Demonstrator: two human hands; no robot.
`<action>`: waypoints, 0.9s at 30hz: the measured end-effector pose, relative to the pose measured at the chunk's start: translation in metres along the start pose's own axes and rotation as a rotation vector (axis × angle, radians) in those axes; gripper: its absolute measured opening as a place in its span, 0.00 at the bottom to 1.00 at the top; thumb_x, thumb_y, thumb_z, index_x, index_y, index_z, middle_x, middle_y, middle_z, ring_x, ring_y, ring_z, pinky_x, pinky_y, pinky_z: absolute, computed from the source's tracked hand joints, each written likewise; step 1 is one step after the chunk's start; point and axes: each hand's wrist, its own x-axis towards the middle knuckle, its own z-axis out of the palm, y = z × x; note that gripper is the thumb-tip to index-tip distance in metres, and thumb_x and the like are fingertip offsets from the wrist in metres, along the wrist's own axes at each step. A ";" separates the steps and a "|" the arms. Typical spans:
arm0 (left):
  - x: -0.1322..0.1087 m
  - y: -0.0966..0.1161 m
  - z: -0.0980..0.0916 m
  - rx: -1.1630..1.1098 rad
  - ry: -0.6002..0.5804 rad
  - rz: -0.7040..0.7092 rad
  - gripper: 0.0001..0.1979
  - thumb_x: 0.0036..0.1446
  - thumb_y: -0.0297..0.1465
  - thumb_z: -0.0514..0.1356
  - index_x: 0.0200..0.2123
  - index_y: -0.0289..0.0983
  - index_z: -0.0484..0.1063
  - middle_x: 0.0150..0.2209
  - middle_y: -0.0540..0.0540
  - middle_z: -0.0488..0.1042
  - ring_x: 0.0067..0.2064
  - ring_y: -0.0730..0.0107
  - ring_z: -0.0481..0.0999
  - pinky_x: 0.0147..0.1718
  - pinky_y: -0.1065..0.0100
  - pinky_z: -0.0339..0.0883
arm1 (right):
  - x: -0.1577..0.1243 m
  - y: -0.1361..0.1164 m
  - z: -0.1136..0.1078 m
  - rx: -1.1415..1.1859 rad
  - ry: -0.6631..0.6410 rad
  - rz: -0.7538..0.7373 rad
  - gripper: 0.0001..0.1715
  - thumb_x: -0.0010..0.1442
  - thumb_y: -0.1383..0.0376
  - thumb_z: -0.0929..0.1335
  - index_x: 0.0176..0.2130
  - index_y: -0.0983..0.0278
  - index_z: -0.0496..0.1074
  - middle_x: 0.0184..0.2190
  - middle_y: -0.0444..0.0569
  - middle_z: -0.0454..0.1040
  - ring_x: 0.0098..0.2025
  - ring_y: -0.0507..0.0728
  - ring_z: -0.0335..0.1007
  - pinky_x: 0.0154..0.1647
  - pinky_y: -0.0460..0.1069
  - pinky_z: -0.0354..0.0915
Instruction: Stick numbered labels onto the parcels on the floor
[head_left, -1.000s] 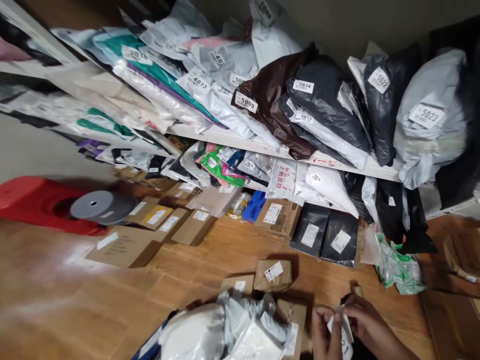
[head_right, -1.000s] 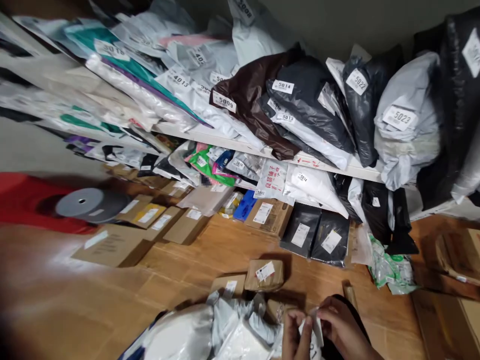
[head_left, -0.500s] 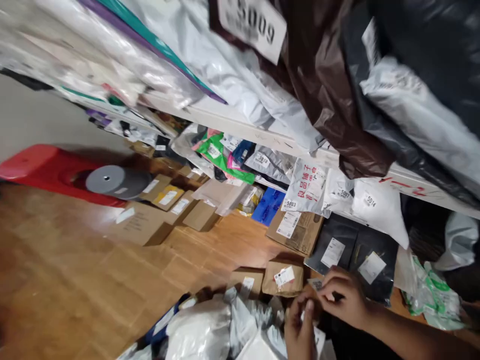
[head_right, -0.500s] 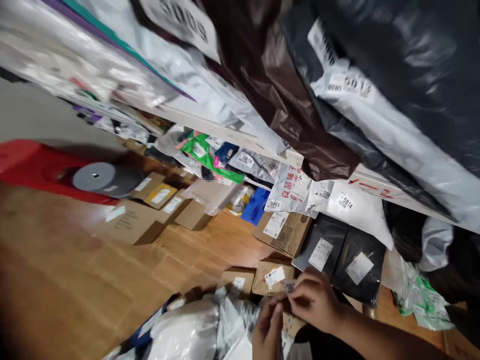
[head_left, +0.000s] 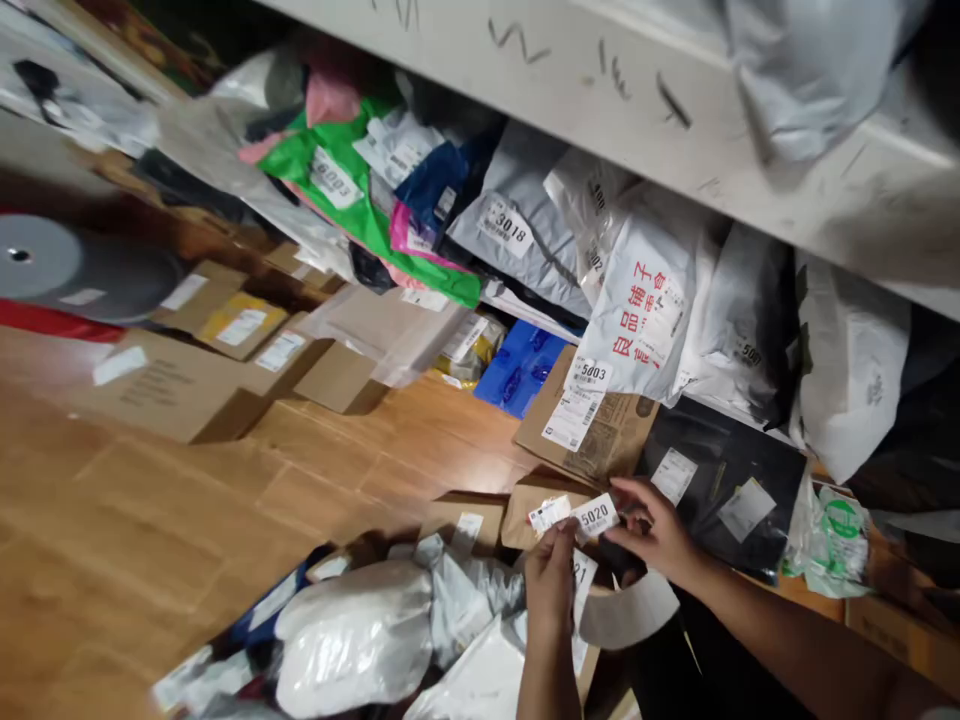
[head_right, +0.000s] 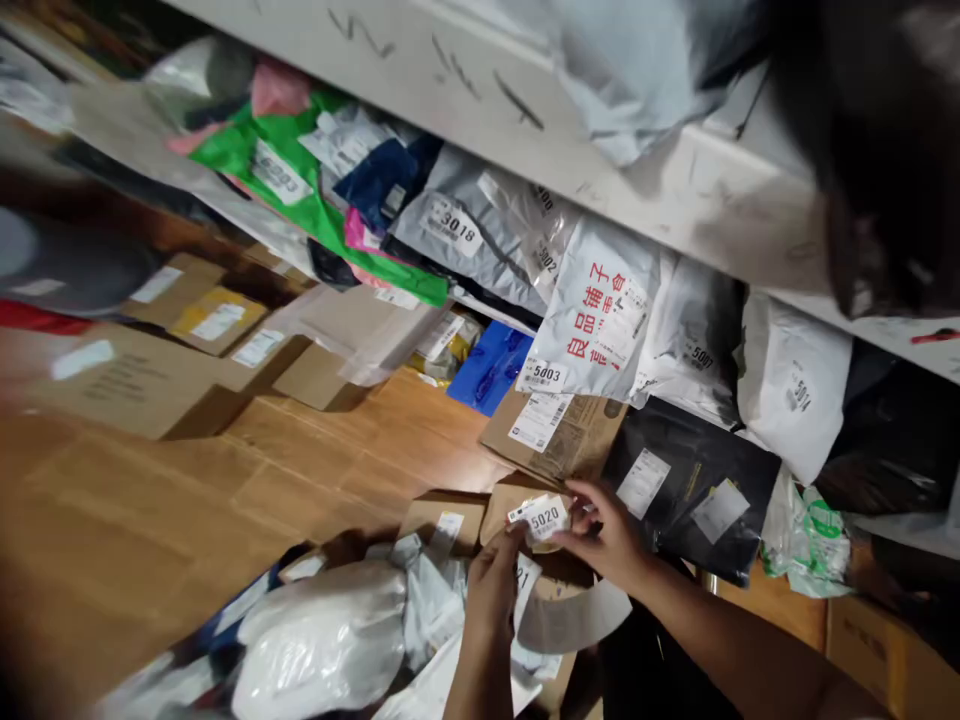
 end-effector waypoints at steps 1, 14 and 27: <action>0.002 0.003 -0.001 0.013 -0.006 0.015 0.16 0.35 0.44 0.67 0.21 0.36 0.75 0.19 0.51 0.74 0.27 0.67 0.72 0.33 0.67 0.66 | 0.002 0.003 0.004 0.115 0.023 0.089 0.28 0.55 0.52 0.71 0.52 0.60 0.69 0.43 0.53 0.74 0.42 0.58 0.73 0.40 0.52 0.70; 0.010 0.000 -0.011 0.022 -0.096 0.009 0.20 0.38 0.45 0.66 0.29 0.34 0.79 0.24 0.47 0.77 0.32 0.63 0.75 0.37 0.65 0.67 | 0.020 0.000 0.014 0.286 0.156 0.283 0.19 0.44 0.51 0.76 0.30 0.62 0.76 0.25 0.46 0.77 0.26 0.54 0.71 0.23 0.47 0.66; 0.021 0.004 -0.042 1.467 0.005 0.220 0.26 0.56 0.41 0.55 0.54 0.33 0.71 0.31 0.35 0.81 0.35 0.49 0.79 0.31 0.62 0.61 | -0.015 0.085 0.070 0.179 0.241 0.482 0.22 0.38 0.49 0.76 0.22 0.62 0.68 0.16 0.41 0.70 0.20 0.53 0.67 0.22 0.47 0.62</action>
